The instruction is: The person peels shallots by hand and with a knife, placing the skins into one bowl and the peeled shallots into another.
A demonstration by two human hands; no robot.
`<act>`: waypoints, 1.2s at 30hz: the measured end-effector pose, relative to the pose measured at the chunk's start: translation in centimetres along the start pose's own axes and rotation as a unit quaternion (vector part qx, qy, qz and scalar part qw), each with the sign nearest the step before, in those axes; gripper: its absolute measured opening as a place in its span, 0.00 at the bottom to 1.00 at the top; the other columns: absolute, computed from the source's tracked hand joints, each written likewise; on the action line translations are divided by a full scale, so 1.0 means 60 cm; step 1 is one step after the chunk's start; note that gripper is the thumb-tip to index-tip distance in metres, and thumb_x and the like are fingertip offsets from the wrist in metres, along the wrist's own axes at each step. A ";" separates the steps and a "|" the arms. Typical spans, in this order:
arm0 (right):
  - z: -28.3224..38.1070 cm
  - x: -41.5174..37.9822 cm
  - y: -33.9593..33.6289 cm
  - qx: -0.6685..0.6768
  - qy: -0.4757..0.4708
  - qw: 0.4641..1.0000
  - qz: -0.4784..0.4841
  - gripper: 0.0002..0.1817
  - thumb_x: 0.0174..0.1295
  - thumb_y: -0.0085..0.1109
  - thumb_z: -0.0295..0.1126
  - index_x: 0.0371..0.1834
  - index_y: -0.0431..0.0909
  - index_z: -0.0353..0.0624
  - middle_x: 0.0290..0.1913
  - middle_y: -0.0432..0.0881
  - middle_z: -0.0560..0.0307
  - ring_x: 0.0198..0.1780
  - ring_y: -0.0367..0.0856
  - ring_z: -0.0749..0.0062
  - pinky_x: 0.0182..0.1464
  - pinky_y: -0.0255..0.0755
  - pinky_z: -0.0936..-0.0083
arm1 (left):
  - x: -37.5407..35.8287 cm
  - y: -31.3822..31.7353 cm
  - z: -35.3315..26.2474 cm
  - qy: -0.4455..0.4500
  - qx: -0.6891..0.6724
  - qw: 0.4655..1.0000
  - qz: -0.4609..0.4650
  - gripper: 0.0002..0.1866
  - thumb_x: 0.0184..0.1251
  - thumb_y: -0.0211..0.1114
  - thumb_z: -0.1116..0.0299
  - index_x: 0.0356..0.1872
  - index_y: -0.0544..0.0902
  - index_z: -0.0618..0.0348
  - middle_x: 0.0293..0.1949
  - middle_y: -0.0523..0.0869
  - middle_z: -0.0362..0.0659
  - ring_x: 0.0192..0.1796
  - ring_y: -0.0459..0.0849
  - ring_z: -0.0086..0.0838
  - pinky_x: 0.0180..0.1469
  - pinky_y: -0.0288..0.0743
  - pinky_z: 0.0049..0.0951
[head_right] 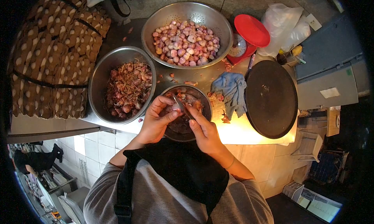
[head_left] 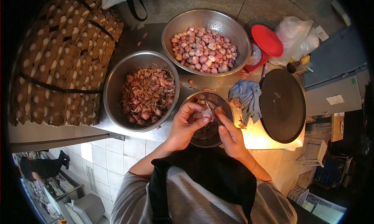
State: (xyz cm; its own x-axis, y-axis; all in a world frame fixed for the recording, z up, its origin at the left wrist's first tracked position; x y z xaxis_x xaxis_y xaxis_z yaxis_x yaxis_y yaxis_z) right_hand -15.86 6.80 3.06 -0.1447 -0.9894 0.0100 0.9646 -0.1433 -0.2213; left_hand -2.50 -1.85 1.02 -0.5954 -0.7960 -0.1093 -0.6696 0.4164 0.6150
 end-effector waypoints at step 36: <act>-0.021 0.016 -0.038 0.207 0.094 0.972 -0.056 0.20 0.67 0.39 0.34 0.60 0.61 0.38 0.22 0.62 0.73 0.18 0.54 0.92 0.20 0.47 0.92 | 0.003 0.002 -0.017 -0.171 -0.240 0.953 0.067 0.16 0.64 0.52 0.72 0.52 0.68 0.60 0.47 0.76 0.44 0.47 0.77 0.27 0.47 0.73 0.26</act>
State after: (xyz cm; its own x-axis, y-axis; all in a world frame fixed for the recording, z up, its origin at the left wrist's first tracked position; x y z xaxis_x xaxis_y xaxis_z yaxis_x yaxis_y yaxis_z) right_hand -18.47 6.23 2.34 -0.2548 -0.9510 -0.1751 0.9408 -0.2857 0.1827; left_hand -2.26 -2.39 1.86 -0.8261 -0.5261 -0.2020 -0.3460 0.1904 0.9187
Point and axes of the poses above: each hand's wrist, its own x-axis towards the middle knuckle, its own y-axis out of the palm, z = x × y, the point moved 2 cm from there along x, towards the middle knuckle
